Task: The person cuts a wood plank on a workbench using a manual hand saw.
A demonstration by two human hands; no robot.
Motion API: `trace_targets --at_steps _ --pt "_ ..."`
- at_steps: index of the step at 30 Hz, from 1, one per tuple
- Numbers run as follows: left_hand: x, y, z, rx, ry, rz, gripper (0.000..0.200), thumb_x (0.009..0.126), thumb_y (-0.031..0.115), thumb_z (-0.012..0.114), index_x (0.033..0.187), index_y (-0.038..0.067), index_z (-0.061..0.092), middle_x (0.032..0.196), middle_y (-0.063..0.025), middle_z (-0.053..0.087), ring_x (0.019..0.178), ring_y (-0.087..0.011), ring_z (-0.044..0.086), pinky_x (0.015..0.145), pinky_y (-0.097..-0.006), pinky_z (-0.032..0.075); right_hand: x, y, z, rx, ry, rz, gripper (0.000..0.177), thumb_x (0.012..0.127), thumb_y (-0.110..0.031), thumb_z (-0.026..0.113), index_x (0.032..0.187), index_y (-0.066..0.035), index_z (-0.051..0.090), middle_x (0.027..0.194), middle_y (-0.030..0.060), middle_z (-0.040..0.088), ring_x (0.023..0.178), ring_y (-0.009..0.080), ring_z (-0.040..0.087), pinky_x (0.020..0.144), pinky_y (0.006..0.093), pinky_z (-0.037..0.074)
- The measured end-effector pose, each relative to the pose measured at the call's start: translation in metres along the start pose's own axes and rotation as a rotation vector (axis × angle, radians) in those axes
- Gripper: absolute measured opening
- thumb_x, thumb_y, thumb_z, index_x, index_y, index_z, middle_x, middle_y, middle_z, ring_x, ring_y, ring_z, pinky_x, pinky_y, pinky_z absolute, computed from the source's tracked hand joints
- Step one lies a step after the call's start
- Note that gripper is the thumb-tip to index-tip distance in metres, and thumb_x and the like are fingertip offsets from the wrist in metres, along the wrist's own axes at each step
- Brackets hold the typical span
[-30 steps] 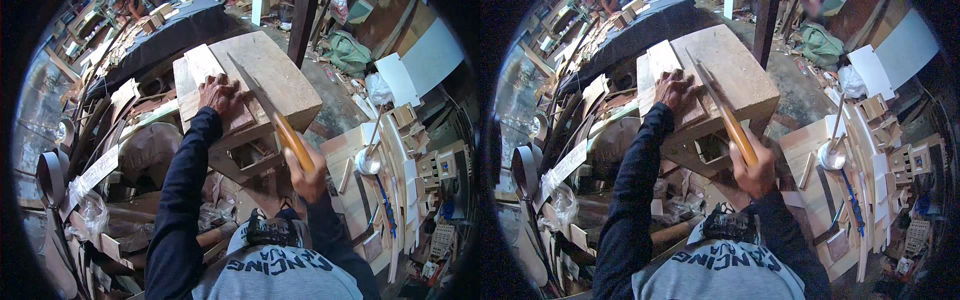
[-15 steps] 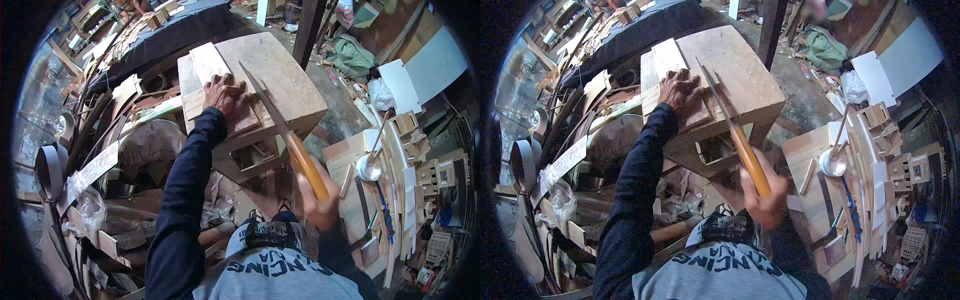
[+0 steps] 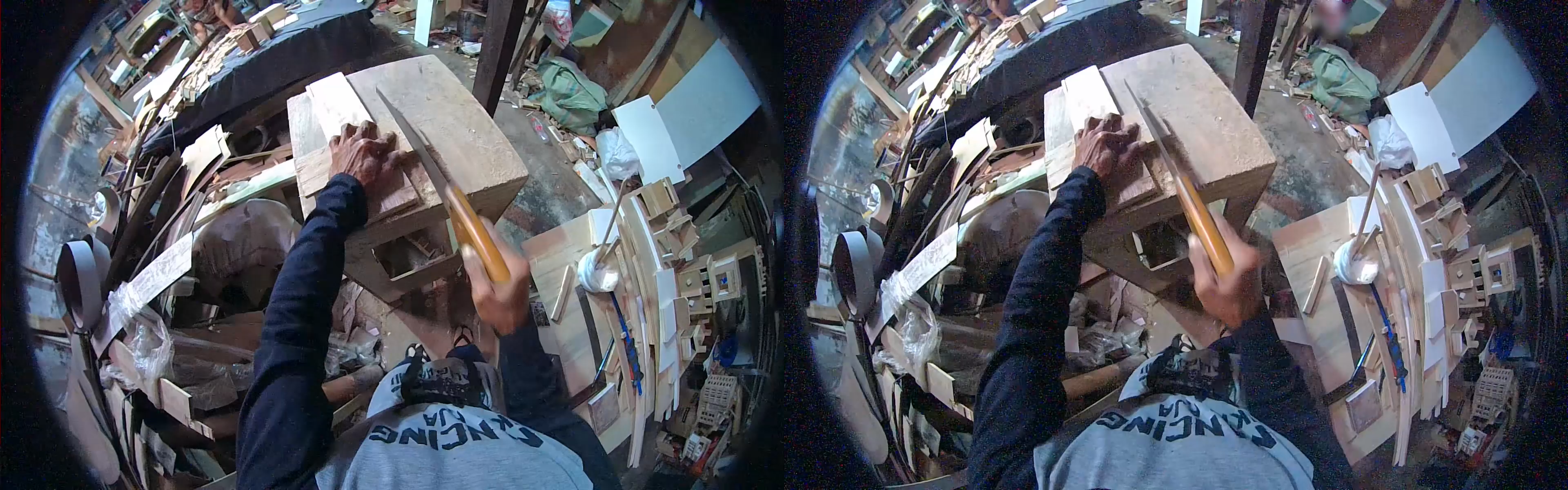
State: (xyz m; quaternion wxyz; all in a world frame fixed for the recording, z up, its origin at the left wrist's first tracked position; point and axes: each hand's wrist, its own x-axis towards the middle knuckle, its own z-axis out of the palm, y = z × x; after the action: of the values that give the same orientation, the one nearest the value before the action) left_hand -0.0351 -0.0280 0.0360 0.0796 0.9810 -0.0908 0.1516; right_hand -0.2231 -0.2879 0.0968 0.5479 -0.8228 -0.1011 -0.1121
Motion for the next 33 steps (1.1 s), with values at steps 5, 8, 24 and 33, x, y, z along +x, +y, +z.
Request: trace_targets --at_steps 5,8,24,33 --pt "-0.007 0.005 -0.006 -0.048 0.077 0.063 0.034 0.086 0.051 0.063 0.112 0.032 0.073 0.122 -0.0076 0.055 0.119 -0.0347 0.045 0.100 -0.0540 0.035 -0.030 0.006 -0.016 0.040 0.013 -0.038 0.036 0.091 -0.009 0.058 0.125 0.002 0.058 0.101 0.0195 0.070 0.092 0.0264 0.070 0.083 0.0348 0.053" --pt "-0.007 0.005 -0.006 -0.020 0.035 0.058 0.033 0.086 0.050 0.063 0.113 0.033 0.072 0.122 -0.0074 0.055 0.119 -0.0346 0.045 0.099 -0.0556 0.035 0.011 0.005 0.002 0.059 -0.105 0.133 0.038 0.090 -0.009 0.059 0.125 0.006 0.057 0.106 0.0219 0.068 0.095 0.0276 0.069 0.085 0.0337 0.052" --pt "-0.004 -0.008 0.008 -0.021 0.077 0.086 0.036 0.088 0.051 0.061 0.111 0.026 0.074 0.126 -0.0088 0.057 0.116 -0.0358 0.046 0.097 -0.0528 0.038 -0.037 0.008 -0.017 0.021 0.035 -0.053 0.035 0.092 -0.013 0.060 0.124 0.001 0.059 0.094 0.0206 0.069 0.083 0.0247 0.069 0.075 0.0337 0.053" --pt "0.000 -0.004 0.005 -0.005 0.050 0.049 0.035 0.084 0.051 0.065 0.113 0.034 0.073 0.124 -0.0067 0.056 0.119 -0.0341 0.044 0.097 -0.0534 0.036 -0.044 0.016 -0.019 0.040 0.042 -0.068 0.035 0.091 -0.010 0.059 0.123 0.002 0.059 0.091 0.0202 0.068 0.079 0.0226 0.068 0.072 0.0340 0.053"
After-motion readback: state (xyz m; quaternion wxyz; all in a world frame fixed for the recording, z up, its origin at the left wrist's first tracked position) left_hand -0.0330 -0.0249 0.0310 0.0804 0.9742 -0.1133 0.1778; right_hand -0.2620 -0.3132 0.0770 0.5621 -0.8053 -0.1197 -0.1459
